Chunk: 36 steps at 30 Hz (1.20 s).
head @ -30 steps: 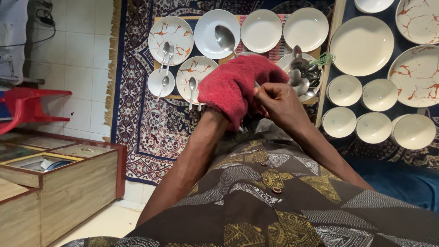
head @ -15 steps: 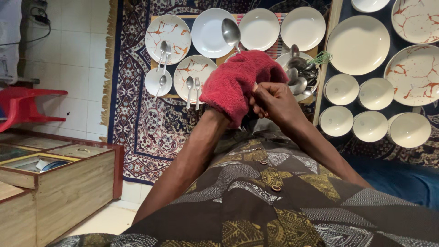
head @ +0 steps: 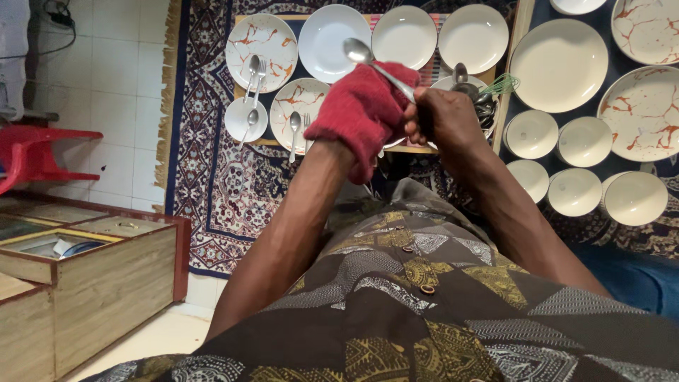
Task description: The person wipes various pieces of cutlery, including spoons, forks, and knives, using a red cloth and سپس places them into a container on a table alongside numerous plates and bowls.
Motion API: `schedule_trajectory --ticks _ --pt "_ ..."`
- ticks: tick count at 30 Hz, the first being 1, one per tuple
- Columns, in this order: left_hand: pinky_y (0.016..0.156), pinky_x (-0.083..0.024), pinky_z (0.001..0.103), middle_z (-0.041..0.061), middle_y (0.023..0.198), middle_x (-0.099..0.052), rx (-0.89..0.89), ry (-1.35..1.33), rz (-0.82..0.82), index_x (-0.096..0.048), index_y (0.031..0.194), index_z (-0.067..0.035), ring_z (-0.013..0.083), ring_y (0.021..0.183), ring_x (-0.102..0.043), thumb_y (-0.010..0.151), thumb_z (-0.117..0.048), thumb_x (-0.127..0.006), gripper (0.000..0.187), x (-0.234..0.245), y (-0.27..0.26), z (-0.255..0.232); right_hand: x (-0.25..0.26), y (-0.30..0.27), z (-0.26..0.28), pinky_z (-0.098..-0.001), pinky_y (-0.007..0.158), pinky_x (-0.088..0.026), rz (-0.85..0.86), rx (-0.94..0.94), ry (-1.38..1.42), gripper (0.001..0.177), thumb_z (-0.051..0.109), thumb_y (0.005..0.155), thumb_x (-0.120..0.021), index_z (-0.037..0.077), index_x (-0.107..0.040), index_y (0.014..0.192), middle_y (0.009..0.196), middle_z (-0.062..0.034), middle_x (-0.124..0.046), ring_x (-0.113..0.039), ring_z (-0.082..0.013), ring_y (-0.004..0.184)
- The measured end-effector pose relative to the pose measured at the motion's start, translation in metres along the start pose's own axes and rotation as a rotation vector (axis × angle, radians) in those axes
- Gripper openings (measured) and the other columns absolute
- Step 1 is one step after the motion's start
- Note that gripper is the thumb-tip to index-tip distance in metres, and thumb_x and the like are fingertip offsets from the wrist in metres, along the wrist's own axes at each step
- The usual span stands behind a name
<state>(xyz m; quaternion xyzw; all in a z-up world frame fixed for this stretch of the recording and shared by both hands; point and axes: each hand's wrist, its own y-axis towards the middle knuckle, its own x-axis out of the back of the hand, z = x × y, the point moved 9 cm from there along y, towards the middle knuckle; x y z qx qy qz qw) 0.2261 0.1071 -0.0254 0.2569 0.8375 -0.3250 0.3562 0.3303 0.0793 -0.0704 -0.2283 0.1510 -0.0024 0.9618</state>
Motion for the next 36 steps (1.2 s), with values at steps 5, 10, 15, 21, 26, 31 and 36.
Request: schedule_trajectory --ticks 5,10,15,21,26,31,36 --pt "0.062 -0.058 0.038 0.01 0.07 -0.062 0.157 0.394 0.029 -0.064 0.094 0.003 0.0226 0.061 -0.063 0.098 -0.015 -0.054 0.021 0.045 0.015 0.02 -0.002 0.012 -0.009 -0.0268 0.054 -0.048 -0.046 -0.017 -0.057 0.034 0.027 0.108 -0.051 0.005 -0.066 0.087 0.072 -0.0076 -0.066 -0.061 -0.0144 0.057" --pt "0.065 -0.056 0.035 0.008 0.076 -0.062 0.156 0.523 -0.017 -0.065 0.096 0.001 0.0203 0.065 -0.062 0.099 -0.017 -0.055 0.02 0.078 0.023 0.019 -0.017 0.016 -0.006 -0.0264 0.074 -0.062 0.014 0.135 -0.204 0.037 0.029 0.106 -0.045 0.008 -0.064 0.084 0.087 -0.0022 -0.076 -0.072 -0.0102 0.077" --pt "0.067 -0.054 0.033 0.006 0.082 -0.063 -0.086 0.194 -0.215 -0.065 0.099 -0.002 0.0179 0.069 -0.062 0.1 -0.018 -0.057 0.018 0.1 0.049 0.022 -0.04 0.03 -0.033 -0.0215 0.068 -0.042 0.109 0.06 0.08 0.027 0.027 0.109 -0.06 0.009 -0.065 0.088 0.08 0.0051 -0.061 -0.052 -0.0037 0.071" --pt "0.07 -0.051 0.031 0.004 0.088 -0.064 -0.203 -0.048 -0.337 -0.065 0.102 -0.005 0.0151 0.073 -0.062 0.101 -0.021 -0.059 0.017 0.121 0.053 0.045 -0.027 0.032 -0.021 -0.0228 0.06 -0.036 0.004 0.221 0.015 0.034 0.025 0.111 -0.062 0.009 -0.064 0.081 0.073 0.0044 -0.055 -0.045 -0.0038 0.066" --pt "0.072 -0.049 0.028 0.002 0.094 -0.065 -0.224 -0.154 -0.383 -0.065 0.104 -0.007 0.0128 0.077 -0.061 0.102 -0.023 -0.061 0.016 0.108 0.038 0.044 -0.027 0.021 0.015 -0.0246 0.07 -0.046 -0.081 0.42 -0.225 0.032 0.025 0.106 -0.058 0.002 -0.071 0.087 0.096 -0.0038 -0.064 -0.056 -0.0065 0.08" --pt "0.075 -0.055 0.033 0.004 0.099 -0.069 -0.205 0.141 -0.267 -0.064 0.113 -0.005 0.0142 0.084 -0.067 0.093 -0.007 -0.058 0.021 0.072 -0.004 0.015 -0.034 0.016 0.036 -0.02 0.072 -0.048 -0.052 0.588 -0.349 0.041 0.03 0.107 -0.057 -0.003 -0.068 0.085 0.112 -0.0064 -0.07 -0.06 -0.0045 0.086" --pt "0.068 -0.062 0.039 0.008 0.091 -0.077 -0.163 0.853 -0.376 -0.073 0.108 -0.001 0.0207 0.079 -0.074 0.089 -0.008 -0.062 0.023 0.045 -0.042 -0.032 -0.022 0.022 0.01 -0.0232 0.056 -0.038 -0.044 0.298 -0.306 0.035 0.031 0.111 -0.056 0.002 -0.075 0.111 0.077 -0.0012 -0.058 -0.047 -0.0039 0.064"
